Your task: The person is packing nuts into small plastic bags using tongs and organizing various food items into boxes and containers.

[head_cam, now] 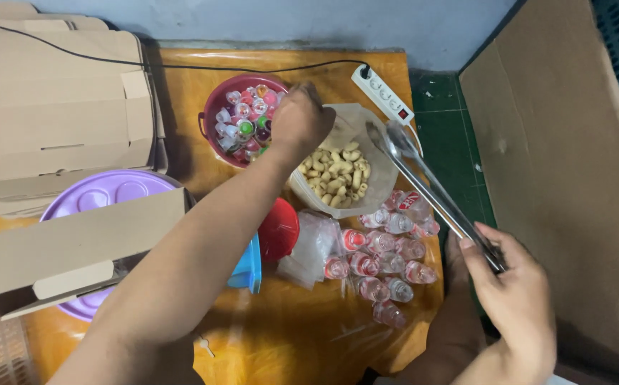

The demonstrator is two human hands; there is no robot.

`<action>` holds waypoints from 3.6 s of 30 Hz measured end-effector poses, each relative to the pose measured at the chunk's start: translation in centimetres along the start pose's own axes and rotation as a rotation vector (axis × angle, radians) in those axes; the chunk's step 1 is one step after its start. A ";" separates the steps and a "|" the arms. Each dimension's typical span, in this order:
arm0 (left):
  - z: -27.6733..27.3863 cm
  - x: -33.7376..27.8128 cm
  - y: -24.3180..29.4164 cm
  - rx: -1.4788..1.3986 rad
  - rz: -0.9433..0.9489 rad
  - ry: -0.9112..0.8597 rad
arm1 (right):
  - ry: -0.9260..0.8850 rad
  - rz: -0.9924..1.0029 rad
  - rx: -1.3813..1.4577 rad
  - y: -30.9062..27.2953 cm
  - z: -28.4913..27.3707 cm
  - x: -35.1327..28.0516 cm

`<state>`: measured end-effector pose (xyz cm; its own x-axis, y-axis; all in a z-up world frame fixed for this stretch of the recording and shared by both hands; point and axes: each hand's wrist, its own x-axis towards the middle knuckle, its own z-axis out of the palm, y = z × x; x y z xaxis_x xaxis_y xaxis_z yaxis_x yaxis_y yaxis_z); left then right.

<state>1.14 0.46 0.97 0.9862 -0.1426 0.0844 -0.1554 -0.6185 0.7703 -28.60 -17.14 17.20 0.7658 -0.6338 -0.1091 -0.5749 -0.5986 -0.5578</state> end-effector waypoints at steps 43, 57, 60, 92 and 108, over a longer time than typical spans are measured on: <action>-1.2 0.5 0.0 0.037 -0.213 -0.348 | -0.280 -0.158 -0.461 2.2 6.8 3.7; -0.7 0.6 -0.1 0.028 -0.178 -0.352 | -0.369 -0.191 -0.394 2.4 5.8 3.5; -0.6 0.7 -0.3 0.038 -0.217 -0.359 | -0.341 -0.106 -0.343 2.1 5.5 3.8; -0.4 -0.4 0.0 -0.003 -0.194 -0.257 | -0.079 -0.008 0.208 1.8 -1.5 1.2; -4.6 1.6 1.2 -0.087 -0.184 -0.161 | -0.181 -0.062 -0.041 5.7 4.8 5.1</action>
<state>2.82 3.08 4.97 0.9743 -0.1595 -0.1588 0.0382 -0.5780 0.8151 -26.59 -21.42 9.55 0.8374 -0.4986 -0.2237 -0.5332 -0.6555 -0.5347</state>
